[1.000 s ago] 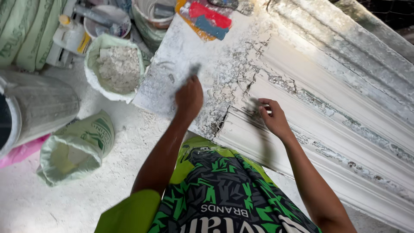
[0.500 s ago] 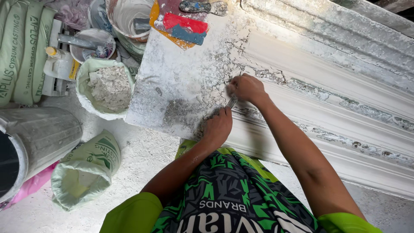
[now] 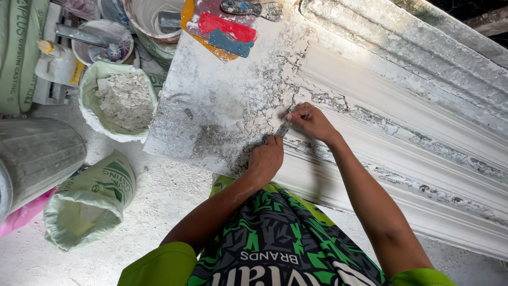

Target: The person scrapes dried plaster residue off decorative gypsum cornice moldings using a small putty knife, working along the grooves of the pieces laid on the floor. They reposition the moldings and move between several pieces, continuing to scrape the hardened plaster from the recessed channels.

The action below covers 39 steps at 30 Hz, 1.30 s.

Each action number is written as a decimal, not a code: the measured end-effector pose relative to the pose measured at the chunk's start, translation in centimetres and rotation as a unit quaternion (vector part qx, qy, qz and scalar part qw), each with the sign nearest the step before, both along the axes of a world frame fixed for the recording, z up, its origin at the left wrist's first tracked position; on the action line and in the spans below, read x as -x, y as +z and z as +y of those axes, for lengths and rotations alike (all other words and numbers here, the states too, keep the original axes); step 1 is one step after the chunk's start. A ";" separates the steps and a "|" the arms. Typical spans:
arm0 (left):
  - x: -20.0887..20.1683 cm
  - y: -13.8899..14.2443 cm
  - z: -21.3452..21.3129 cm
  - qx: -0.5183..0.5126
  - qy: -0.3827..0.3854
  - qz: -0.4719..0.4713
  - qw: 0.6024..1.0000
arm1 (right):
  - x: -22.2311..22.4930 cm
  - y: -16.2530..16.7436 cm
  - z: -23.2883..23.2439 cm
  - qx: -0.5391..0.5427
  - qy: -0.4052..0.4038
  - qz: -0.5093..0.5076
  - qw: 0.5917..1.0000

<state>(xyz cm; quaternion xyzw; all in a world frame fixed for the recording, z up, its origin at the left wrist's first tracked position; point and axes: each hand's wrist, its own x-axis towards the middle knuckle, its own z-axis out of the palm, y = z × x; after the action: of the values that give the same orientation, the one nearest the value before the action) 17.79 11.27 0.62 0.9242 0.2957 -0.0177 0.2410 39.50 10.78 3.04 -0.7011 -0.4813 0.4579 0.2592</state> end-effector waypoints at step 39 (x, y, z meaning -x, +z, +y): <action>-3.9 2.2 6.2 0.290 -0.011 0.189 0.938 | -1.1 -3.5 -4.4 -0.036 -0.160 0.084 0.983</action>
<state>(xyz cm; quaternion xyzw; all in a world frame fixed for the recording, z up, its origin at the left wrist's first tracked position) 21.65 17.52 2.81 0.7972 0.3072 -0.2794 0.4382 40.62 6.40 -0.43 -0.7185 -0.3555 0.4503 0.3933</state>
